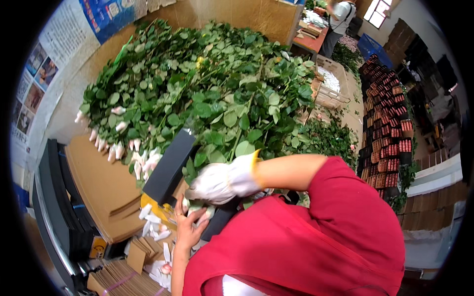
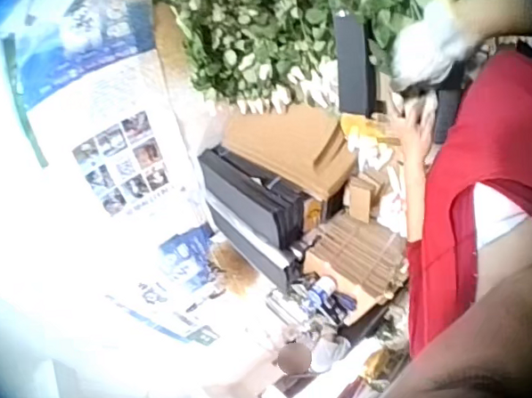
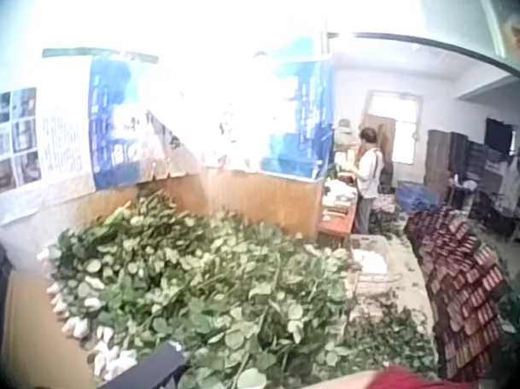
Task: The person arranges artificial pink flowers and green leaves into a black rectangular container. They then place the container into a clear plastic bag and set it aside. The person repeats this process with a brown corrugated cardboard container.
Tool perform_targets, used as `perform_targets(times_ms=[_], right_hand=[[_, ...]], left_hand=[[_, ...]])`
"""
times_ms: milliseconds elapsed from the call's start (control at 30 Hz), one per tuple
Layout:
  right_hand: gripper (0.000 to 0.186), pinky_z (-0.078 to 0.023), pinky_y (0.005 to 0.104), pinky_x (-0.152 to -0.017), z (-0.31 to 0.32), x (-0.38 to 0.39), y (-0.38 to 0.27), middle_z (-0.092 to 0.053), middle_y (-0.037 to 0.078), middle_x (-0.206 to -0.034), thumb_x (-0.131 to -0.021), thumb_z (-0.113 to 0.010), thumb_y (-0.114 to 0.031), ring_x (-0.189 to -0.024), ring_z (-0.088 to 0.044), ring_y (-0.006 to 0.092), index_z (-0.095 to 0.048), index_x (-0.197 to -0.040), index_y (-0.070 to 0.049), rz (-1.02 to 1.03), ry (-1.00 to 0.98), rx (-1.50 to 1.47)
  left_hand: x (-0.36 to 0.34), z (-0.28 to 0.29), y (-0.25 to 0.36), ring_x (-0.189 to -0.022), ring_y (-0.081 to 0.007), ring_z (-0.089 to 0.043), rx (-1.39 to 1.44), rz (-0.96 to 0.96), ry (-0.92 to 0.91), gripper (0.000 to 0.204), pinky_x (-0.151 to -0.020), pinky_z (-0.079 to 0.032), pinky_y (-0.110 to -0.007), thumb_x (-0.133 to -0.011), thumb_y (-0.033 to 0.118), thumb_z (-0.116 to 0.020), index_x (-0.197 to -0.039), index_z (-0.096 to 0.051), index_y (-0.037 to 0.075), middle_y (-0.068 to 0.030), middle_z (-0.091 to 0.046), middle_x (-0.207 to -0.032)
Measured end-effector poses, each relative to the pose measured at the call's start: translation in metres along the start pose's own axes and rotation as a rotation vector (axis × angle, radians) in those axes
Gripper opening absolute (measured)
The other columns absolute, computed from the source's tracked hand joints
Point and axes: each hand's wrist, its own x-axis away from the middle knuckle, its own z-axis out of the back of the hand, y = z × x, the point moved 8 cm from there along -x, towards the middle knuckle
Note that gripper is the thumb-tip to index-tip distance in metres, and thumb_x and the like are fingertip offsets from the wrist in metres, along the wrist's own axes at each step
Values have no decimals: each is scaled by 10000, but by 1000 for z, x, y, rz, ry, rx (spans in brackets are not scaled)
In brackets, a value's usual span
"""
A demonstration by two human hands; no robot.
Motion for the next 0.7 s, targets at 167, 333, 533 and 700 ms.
perform_targets(times_ms=[167,333,533,700], right_hand=[[179,-562,384,-685,93,112,85,-645,122,-986,-712,-655,-109,-889,-665,265,-684,-884,-66,-396,352,450],[140,-492,422,-841,53,131,99,-647,114,-968,-695,-653,-138,-921,-632,282,-695,-818,-86,-489,82,483],[238,-433,437,-1004,-6,168,117,-619,124,-1145,-770,-608,-178,-1159,-542,316,-699,-963,-73,-662,138,364],[356,-453,447,-1024,-10,182,143,-608,122,-1264,-749,-612,-134,-1270,-507,322,-686,-1098,-139,-729,110,147]], left_hand=[[0,-15,-18,-1339,-364,-377,101,68,121,350,-1089,-337,-438,-721,144,-807,-1062,-735,105,-197,-383,-1427],[14,-20,-40,-1331,-385,-354,65,36,216,528,-1100,-305,-481,-627,311,-859,-1088,-696,111,-175,-367,-1448],[-4,-19,-22,-1313,-379,-365,6,52,163,515,-1070,-339,-473,-601,236,-874,-1070,-699,116,-173,-387,-1425],[-3,-14,-18,-1312,-383,-373,-29,35,165,508,-1066,-350,-462,-603,208,-873,-1073,-704,120,-175,-393,-1422]])
